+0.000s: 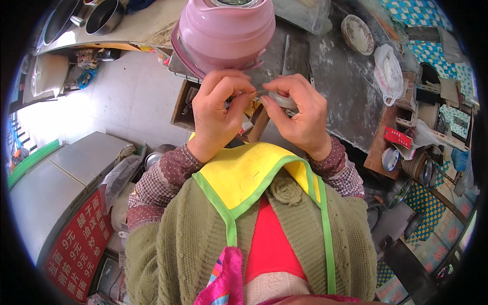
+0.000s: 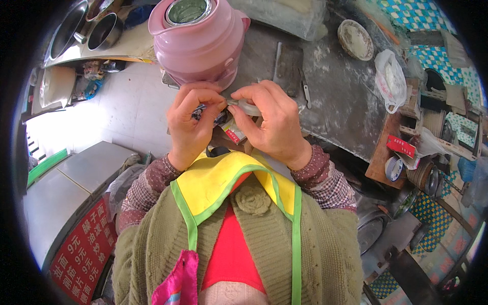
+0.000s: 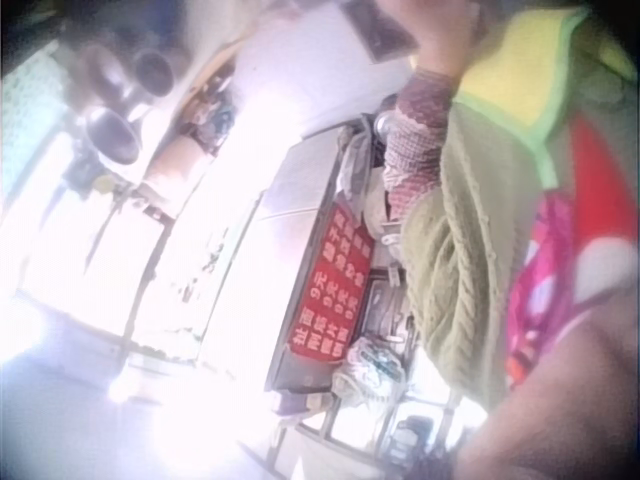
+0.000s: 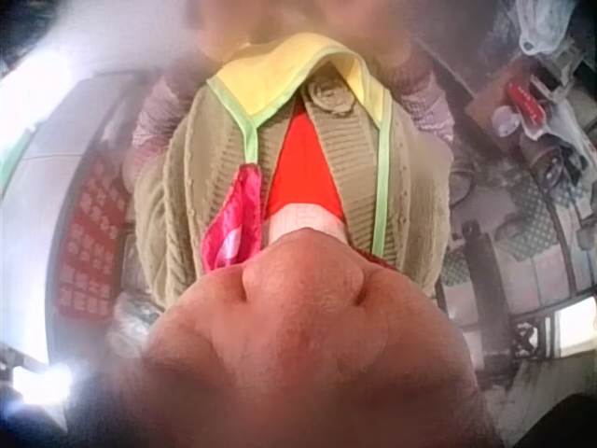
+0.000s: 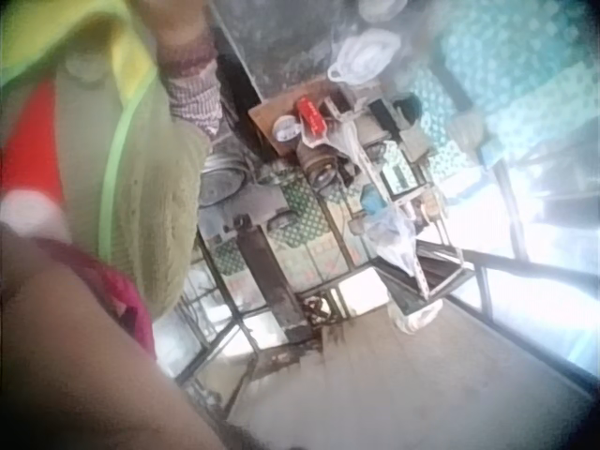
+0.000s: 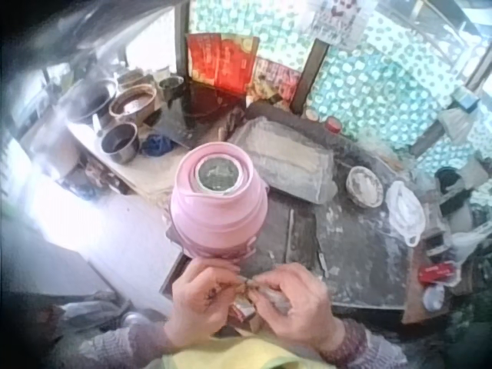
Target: The person retrieves tape from a drawer, tears off a piece, and applies it to the handle of a pink electric kettle. They then use a knife to trim excess tape, reattach the handle, and wipe the kettle with a cloth before placing it on the floor.
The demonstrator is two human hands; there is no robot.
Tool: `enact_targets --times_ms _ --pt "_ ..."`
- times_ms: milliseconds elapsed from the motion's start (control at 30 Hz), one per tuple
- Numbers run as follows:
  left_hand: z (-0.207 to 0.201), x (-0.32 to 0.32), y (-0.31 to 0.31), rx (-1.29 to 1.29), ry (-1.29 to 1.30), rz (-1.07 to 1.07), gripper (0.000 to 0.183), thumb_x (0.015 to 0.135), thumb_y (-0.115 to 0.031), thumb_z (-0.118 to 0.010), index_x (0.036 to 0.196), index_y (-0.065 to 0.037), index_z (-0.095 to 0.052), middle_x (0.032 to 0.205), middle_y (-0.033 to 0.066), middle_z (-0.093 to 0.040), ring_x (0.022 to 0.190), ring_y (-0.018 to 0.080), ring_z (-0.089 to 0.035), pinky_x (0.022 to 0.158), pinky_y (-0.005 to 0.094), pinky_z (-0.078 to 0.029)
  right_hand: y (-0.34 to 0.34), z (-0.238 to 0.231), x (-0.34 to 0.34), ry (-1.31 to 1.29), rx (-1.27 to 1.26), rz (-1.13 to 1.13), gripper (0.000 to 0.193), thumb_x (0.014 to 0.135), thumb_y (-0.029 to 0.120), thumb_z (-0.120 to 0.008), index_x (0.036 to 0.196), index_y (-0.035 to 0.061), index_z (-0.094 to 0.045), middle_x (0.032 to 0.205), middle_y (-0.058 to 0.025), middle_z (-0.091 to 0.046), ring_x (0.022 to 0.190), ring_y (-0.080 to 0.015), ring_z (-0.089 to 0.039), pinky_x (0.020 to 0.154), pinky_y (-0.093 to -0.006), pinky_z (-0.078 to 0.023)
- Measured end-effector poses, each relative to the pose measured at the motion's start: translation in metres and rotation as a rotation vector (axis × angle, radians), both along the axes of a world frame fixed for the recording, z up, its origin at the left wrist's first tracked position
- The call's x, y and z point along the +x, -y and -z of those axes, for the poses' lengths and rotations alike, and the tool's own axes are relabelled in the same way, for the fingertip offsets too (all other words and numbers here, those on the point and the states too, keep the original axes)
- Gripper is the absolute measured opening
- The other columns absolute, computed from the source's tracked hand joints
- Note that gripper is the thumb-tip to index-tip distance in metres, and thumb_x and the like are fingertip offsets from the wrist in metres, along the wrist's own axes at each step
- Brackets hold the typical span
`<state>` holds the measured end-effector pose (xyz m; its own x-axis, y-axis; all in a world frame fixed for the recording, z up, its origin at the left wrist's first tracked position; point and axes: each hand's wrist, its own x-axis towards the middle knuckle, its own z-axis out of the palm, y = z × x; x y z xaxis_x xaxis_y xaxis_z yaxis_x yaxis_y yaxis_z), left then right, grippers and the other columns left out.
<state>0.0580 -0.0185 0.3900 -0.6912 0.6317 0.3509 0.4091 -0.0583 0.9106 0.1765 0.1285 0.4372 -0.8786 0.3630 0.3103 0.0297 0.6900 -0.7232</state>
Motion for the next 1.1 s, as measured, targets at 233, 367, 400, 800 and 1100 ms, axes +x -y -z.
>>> enact_targets --times_ms 233,367,400,800,1100 --pt "-0.005 0.011 0.003 -0.063 0.122 0.032 0.018 0.082 0.012 -0.073 0.095 0.001 -0.065 0.126 0.0166 -0.068 0.092 0.0163 -0.067 0.08 0.0267 -0.054 -0.014 -0.003 0.005 -0.045 0.044 -0.109 0.023 0.077 -0.002 -0.084 0.093 0.0015 -0.069 0.094 -0.0136 -0.071 0.086 -0.0265 -0.072 0.074 -0.0332 -0.057" --pt "-0.002 0.012 0.003 -0.099 0.007 0.031 0.019 0.081 0.007 -0.073 0.095 -0.003 -0.063 0.129 0.0187 -0.065 0.11 0.0318 -0.064 0.087 0.0372 -0.054 -0.018 -0.001 0.006 -0.089 0.049 -0.152 0.021 0.077 0.0 -0.083 0.091 0.0027 -0.067 0.091 -0.0124 -0.069 0.082 -0.0299 -0.069 0.068 -0.0363 -0.054" --pt "-0.001 0.012 0.004 -0.101 -0.015 0.029 0.019 0.082 0.006 -0.073 0.095 -0.003 -0.063 0.129 0.0189 -0.065 0.112 0.0331 -0.063 0.089 0.0381 -0.053 -0.018 0.0 0.005 -0.101 0.051 -0.158 0.02 0.077 0.002 -0.083 0.09 0.0032 -0.067 0.089 -0.0116 -0.068 0.078 -0.0308 -0.066 0.065 -0.0374 -0.053" --pt "0.008 0.011 -0.001 -0.047 0.114 0.032 0.016 0.088 0.005 -0.069 0.099 -0.002 -0.061 0.119 0.0156 -0.065 0.098 0.028 -0.066 0.08 0.0334 -0.053 -0.026 0.015 -0.009 0.057 -0.288 -0.114 0.027 0.083 0.01 -0.08 0.106 0.0007 -0.069 0.127 -0.02 -0.067 0.109 -0.028 -0.07 0.09 -0.0361 -0.055" --pt "-0.006 0.009 0.016 -0.021 0.043 0.015 0.018 0.085 0.004 -0.072 0.098 -0.004 -0.062 0.121 0.0146 -0.067 0.109 0.0316 -0.061 0.098 0.0401 -0.047 -0.007 -0.004 0.002 0.059 -0.608 -0.145 0.027 0.086 0.009 -0.08 0.107 -0.0022 -0.067 0.131 -0.0207 -0.068 0.114 -0.019 -0.068 0.095 -0.0325 -0.054"
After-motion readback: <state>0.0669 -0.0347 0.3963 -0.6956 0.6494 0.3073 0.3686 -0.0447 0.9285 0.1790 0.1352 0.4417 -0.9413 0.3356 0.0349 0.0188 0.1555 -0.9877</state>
